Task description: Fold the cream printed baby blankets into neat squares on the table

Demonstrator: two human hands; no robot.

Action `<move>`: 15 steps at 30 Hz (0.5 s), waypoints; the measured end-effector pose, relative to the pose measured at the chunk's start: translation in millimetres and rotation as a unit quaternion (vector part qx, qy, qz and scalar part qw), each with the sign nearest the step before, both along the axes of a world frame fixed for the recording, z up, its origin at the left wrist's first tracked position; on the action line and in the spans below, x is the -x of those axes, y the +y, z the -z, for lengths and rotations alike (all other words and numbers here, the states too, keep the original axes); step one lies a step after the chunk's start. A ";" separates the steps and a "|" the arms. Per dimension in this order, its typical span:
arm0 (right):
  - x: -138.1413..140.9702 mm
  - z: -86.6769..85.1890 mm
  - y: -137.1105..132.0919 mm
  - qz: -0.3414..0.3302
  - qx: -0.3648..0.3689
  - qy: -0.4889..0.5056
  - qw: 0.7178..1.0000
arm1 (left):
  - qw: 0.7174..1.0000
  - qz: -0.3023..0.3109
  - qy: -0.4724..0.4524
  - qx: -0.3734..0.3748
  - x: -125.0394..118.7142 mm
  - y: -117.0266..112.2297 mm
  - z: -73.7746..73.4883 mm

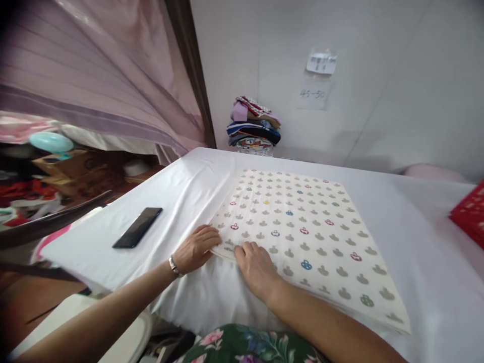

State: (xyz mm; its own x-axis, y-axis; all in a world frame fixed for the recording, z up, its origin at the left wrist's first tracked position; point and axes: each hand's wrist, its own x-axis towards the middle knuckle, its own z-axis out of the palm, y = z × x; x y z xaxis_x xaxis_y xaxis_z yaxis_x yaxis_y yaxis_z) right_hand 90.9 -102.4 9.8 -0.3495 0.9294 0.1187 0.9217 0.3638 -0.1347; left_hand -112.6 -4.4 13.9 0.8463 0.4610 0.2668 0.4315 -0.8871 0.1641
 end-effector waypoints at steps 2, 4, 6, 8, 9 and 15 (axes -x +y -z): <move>-15.6 2.7 -15.8 0.028 -0.020 -0.031 0.999 | 1.000 0.003 -0.010 -0.012 0.4 2.2 1.3; -39.4 8.2 -36.7 0.055 -0.043 -0.050 0.996 | 1.000 0.009 -0.012 -0.017 3.6 3.0 2.3; -69.3 15.7 -60.8 0.088 -0.065 -0.063 0.992 | 1.000 0.016 -0.010 -0.023 8.1 3.8 3.4; -102.7 23.5 -86.5 0.130 -0.082 -0.076 0.985 | 0.999 0.024 -0.015 -0.034 12.2 5.7 5.0; -119.9 27.3 -99.4 0.154 -0.089 -0.087 0.980 | 0.999 0.027 -0.021 -0.042 13.8 7.2 5.9; -210.1 42.7 -165.9 0.268 -0.116 -0.142 0.946 | 0.994 0.032 -0.057 -0.085 17.4 17.1 10.7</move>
State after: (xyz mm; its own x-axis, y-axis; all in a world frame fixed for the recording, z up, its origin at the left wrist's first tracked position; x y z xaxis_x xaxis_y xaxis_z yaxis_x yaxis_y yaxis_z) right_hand 300.9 -268.3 -33.0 0.1159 0.9429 0.3123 0.9693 -0.1761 0.1719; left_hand -130.0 12.7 3.2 0.8320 0.3475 0.4324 0.3609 -0.9310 0.0537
